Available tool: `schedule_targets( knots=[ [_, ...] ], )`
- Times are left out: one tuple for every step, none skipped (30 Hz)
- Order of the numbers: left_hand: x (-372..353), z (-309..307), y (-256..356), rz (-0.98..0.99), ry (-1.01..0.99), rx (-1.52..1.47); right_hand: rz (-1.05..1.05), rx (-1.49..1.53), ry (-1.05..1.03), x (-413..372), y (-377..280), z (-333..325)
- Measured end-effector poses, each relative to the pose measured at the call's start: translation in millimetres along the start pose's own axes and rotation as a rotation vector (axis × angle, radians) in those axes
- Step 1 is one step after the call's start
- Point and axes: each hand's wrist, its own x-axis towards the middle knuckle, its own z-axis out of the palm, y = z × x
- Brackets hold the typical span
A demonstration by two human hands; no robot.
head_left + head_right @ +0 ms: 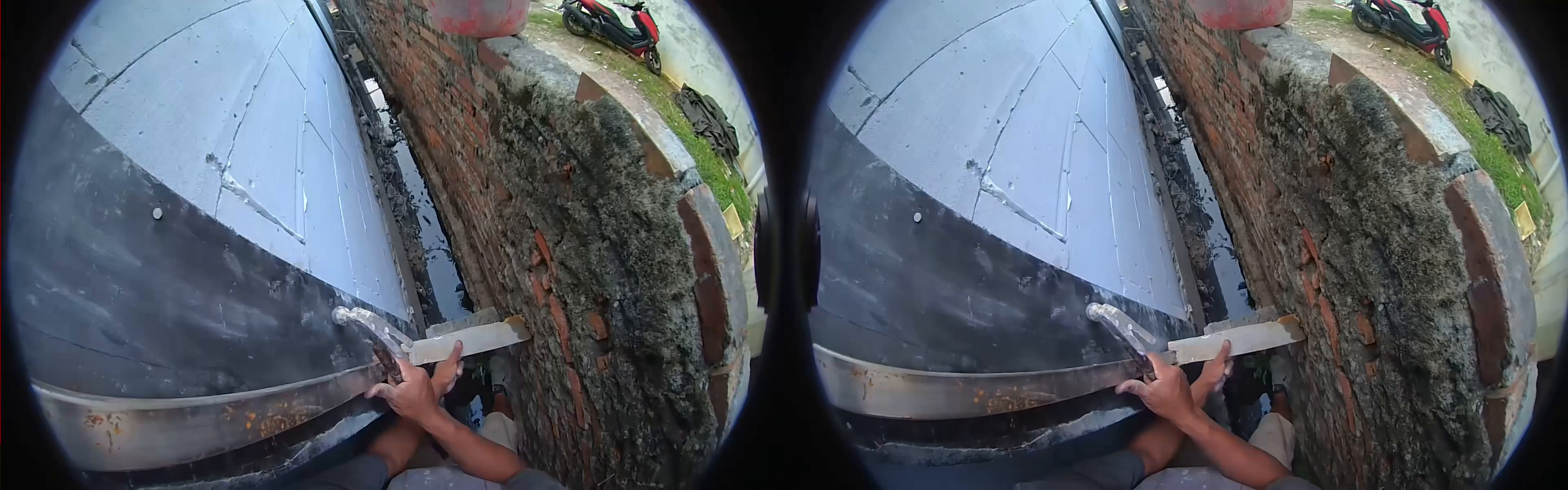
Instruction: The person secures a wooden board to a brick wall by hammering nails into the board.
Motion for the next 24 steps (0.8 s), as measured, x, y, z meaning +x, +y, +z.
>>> schedule_targets(
  knots=[
    [-1.3, 3.4, 0.1, -0.004, 0.002, -0.002, -0.022, 0.025, -0.008, 0.7, 7.3, 1.8],
    [-2.2, 9.0, -1.6, 0.025, 0.034, -0.079, -0.042, 0.05, -0.016, -1.0, 12.1, 3.7],
    [-1.7, 12.7, -2.8, 0.054, 0.064, -0.155, -0.03, 0.069, -0.017, -0.8, 11.0, 3.2],
    [5.8, 9.9, -7.0, 0.047, 0.062, -0.159, -0.023, 0.065, -0.016, 0.6, 7.6, 2.1],
    [13.9, 5.4, -11.3, 0.015, 0.047, -0.165, -0.042, 0.095, -0.01, 1.7, 2.7, 1.2],
    [18.1, 1.1, -20.8, -0.027, 0.032, -0.169, -0.052, 0.127, 0.001, 1.9, 0.5, -0.7],
    [21.2, 0.1, -26.1, 0.025, 0.013, -0.185, 0.089, 0.156, -0.061, 1.6, 2.8, -3.5],
    [14.3, 5.9, -20.2, 0.021, 0.038, -0.238, 0.148, 0.096, -0.07, 0.6, 8.6, -5.5],
    [22.8, -3.2, -29.7, -0.049, 0.014, -0.173, 0.167, 0.182, -0.023, -1.5, -0.2, -9.3],
    [21.5, 0.5, -26.2, 0.02, -0.01, -0.246, 0.144, 0.119, 0.068, -6.8, 19.6, -4.1],
    [27.9, 0.4, -34.7, 0.074, 0.122, -0.146, 0.064, -0.168, 0.111, -11.4, 37.1, -9.5],
    [35.6, -10.6, -43.1, 0.088, 0.026, -0.112, 0.138, -0.342, 0.165, -17.1, 41.4, -15.1],
    [66.2, -16.7, -72.5, 0.134, 0.034, -0.443, 0.0, -0.505, 0.251, -26.9, 78.3, -15.6],
    [35.2, -11.7, -36.7, 0.05, -0.104, -0.186, 0.373, -0.204, 0.039, -34.9, 65.6, -40.8],
    [57.6, -12.5, -55.3, 0.076, 0.129, -0.085, 0.276, -0.32, 0.097, -43.6, 83.5, -44.4],
    [65.0, -10.3, -52.0, 0.167, 0.105, -0.054, 0.253, -0.318, 0.102, -50.4, 87.6, -50.7],
    [63.5, -9.2, -54.8, 0.127, 0.137, -0.053, 0.23, -0.316, 0.099, -54.5, 89.5, -53.7],
    [42.1, 1.3, -32.9, 0.087, 0.166, -0.05, 0.207, -0.314, 0.1, -57.1, 90.8, -55.1],
    [34.2, 0.4, -24.8, 0.081, 0.173, -0.053, 0.212, -0.311, 0.093, -58.7, 95.3, -55.4],
    [28.9, -1.4, -17.8, -0.029, 0.083, -0.062, 0.201, -0.375, 0.062, -59.0, 102.8, -55.0],
    [28.4, -2.8, -16.3, -0.138, -0.008, -0.07, 0.19, -0.44, 0.033, -58.6, 108.6, -53.9],
    [28.3, -1.5, -15.3, -0.142, -0.008, -0.072, 0.194, -0.44, 0.031, -54.9, 114.2, -52.6],
    [27.8, 0.0, -14.2, -0.12, 0.011, -0.121, 0.327, -0.549, -0.018, -48.3, 120.0, -51.2],
    [28.7, 0.4, -18.4, -0.1, 0.028, -0.168, 0.462, -0.656, -0.067, -45.5, 122.9, -50.0]
  ],
)
